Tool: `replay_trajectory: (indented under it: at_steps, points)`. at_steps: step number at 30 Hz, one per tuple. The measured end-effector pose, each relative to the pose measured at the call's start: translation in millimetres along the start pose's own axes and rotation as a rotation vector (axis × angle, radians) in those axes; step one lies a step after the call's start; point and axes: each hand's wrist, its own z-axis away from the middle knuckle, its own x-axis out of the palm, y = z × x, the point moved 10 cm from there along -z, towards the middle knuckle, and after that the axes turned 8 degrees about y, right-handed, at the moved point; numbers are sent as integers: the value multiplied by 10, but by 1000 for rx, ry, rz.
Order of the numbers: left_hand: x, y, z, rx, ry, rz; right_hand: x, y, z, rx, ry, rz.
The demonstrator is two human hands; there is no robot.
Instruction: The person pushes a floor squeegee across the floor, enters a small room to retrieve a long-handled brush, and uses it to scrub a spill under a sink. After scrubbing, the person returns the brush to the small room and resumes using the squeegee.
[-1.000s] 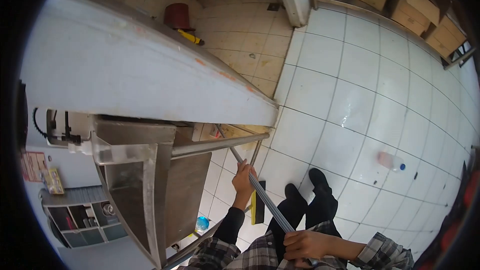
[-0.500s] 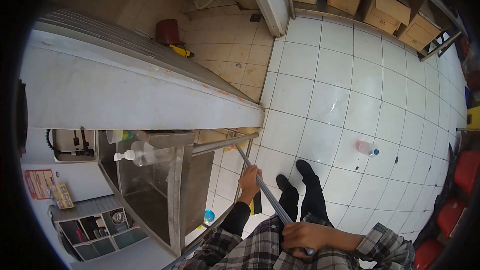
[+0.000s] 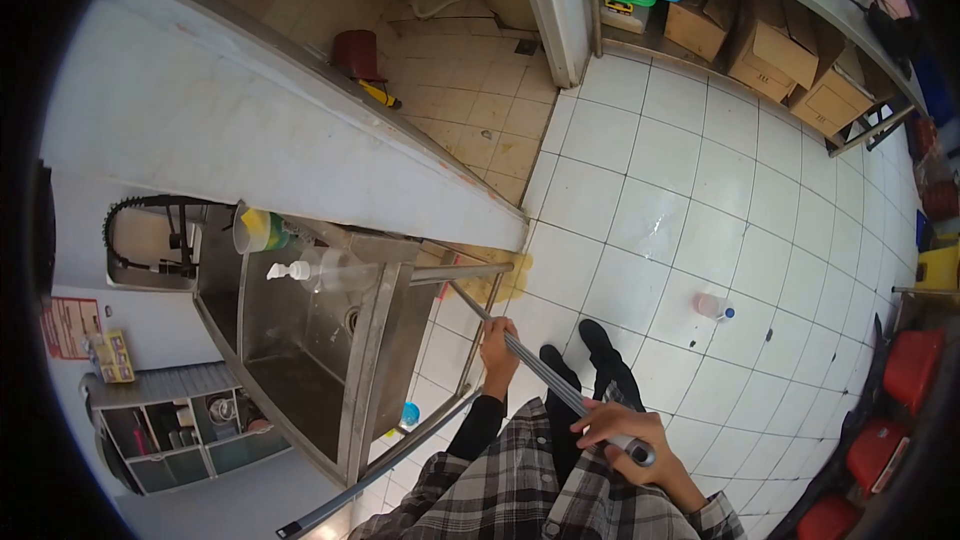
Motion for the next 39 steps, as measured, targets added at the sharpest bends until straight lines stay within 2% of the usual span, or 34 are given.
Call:
replay_trajectory:
  at_steps: [2, 4, 8, 12, 14, 16, 18, 19, 23, 26, 30, 34, 36, 39]
  points:
    - [19, 49, 144, -86, -33, 7, -103, -70, 72, -5, 43, -3]
    - [-26, 193, 257, -92, -20, 15, -188, -123, 176, 21, 54, -1]
    - [-147, 423, 429, -165, 84, 2, -383, -300, 332, 13, 30, 16]
    - [-196, 610, 595, -209, 86, 16, -543, -445, 524, 11, 38, 26]
    - [-8, 578, 745, -185, 18, 47, -586, -386, 670, 48, 60, 92]
    - [104, 555, 914, -178, -6, 77, -529, -411, 798, 30, 42, 111]
    - [250, 617, 1066, -118, -161, 22, -443, -457, 949, 7, 21, 155]
    - [215, 586, 1126, -168, -167, 59, -367, -488, 1002, 21, 21, 185]
    - [-127, 535, 1185, -218, -116, 170, -144, -460, 1233, -9, -28, 217]
    - [-294, 468, 1181, -215, -30, 125, -155, -383, 1372, 0, -22, 216]
    - [-313, 519, 1252, -223, -49, 162, -178, -503, 1469, 19, 4, 192]
    - [-137, 574, 1464, -191, -113, 171, -121, -561, 1569, 45, -55, 277]
    - [-202, 560, 1383, -139, -95, 105, -100, -543, 1558, 51, -56, 300]
    - [-429, 509, 1288, -199, -10, 138, 24, -570, 1561, -16, -123, 270]
